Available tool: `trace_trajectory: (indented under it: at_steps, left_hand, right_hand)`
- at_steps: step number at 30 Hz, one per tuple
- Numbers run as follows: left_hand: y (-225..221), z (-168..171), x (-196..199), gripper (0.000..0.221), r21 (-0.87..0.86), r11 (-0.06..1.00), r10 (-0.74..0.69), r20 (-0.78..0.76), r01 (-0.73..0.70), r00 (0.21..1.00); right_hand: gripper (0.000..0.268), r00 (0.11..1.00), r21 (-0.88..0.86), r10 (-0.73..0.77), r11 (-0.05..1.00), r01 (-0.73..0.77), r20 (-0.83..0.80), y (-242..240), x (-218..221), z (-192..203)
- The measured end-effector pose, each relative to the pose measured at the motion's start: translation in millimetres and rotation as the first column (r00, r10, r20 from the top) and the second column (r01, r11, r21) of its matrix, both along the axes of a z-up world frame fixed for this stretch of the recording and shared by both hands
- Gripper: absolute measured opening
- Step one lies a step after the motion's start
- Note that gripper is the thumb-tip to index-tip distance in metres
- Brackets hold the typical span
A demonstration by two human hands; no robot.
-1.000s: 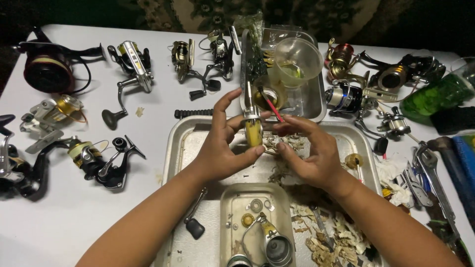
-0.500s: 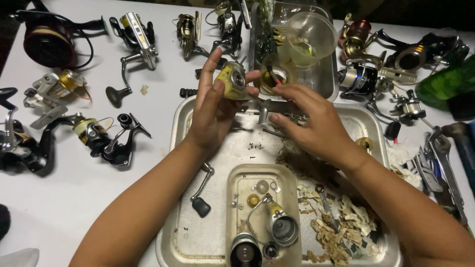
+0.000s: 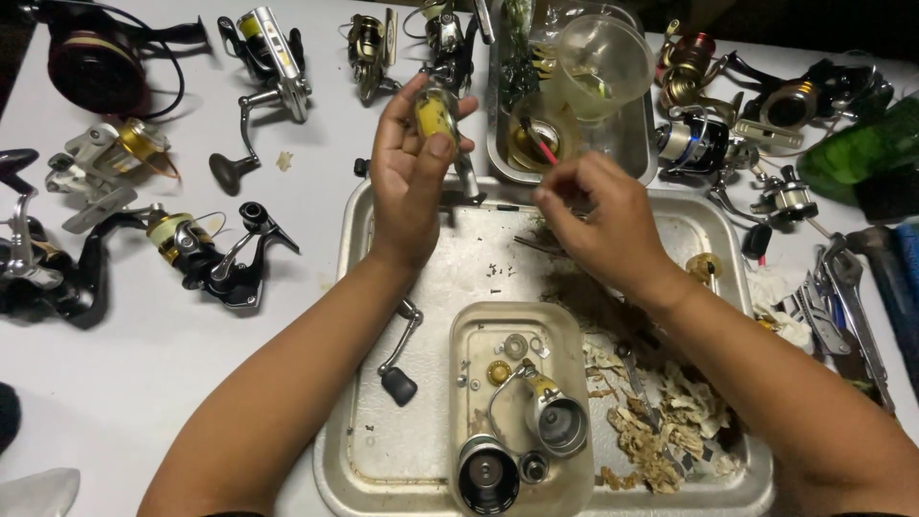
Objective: Disassembling a fishing reel to inspect or repair internal components using a screwdriver.
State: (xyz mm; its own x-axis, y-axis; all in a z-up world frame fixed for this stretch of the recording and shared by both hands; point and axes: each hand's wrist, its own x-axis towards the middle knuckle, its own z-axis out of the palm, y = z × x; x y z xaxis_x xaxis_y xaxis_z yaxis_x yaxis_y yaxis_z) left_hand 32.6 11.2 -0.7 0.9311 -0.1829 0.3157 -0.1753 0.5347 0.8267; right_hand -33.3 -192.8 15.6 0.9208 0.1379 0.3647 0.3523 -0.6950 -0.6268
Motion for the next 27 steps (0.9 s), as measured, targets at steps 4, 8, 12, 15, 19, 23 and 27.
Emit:
trace_trajectory:
  at_steps: [4, 8, 12, 15, 19, 23, 27]
  left_hand:
    - [2, 1, 5, 0.065, -0.028, 0.995, 0.095, 0.000, -0.095, 0.995]
    - [0, -5, 6, 0.060, -0.025, 0.995, 0.094, 0.055, -0.092, 0.994]
    - [1, -6, 3, 0.073, 0.003, 0.999, 0.043, 0.057, -0.043, 0.997]
    - [1, -4, -2, 0.075, 0.054, 0.998, 0.025, 0.072, -0.029, 0.997]
    - [1, 0, -5, 0.074, 0.120, 0.992, 0.018, 0.120, -0.033, 0.993]
    - [2, 0, -7, 0.071, 0.101, 0.995, -0.003, 0.128, -0.010, 0.992]
    - [2, 2, -10, 0.073, 0.123, 0.992, -0.018, 0.127, 0.003, 0.992]
  right_hand:
    - [0.017, 0.925, -0.494, 0.345, 0.839, -0.228, 0.158, -3, 11, -18]
    - [0.013, 0.871, -0.708, 0.411, 0.698, -0.110, 0.270, 9, 20, -32]
    - [0.007, 0.839, -0.829, 0.492, 0.552, -0.093, 0.233, 17, 27, -26]
    - [0.013, 0.803, -0.861, 0.550, 0.500, -0.096, 0.231, 20, 31, -18]
    - [0.013, 0.776, -0.906, 0.611, 0.401, -0.133, 0.156, 23, 33, -7]
    - [0.019, 0.739, -0.903, 0.655, 0.399, -0.161, 0.157, 26, 37, -3]
    - [0.020, 0.707, -0.921, 0.690, 0.359, -0.150, 0.154, 27, 36, -4]
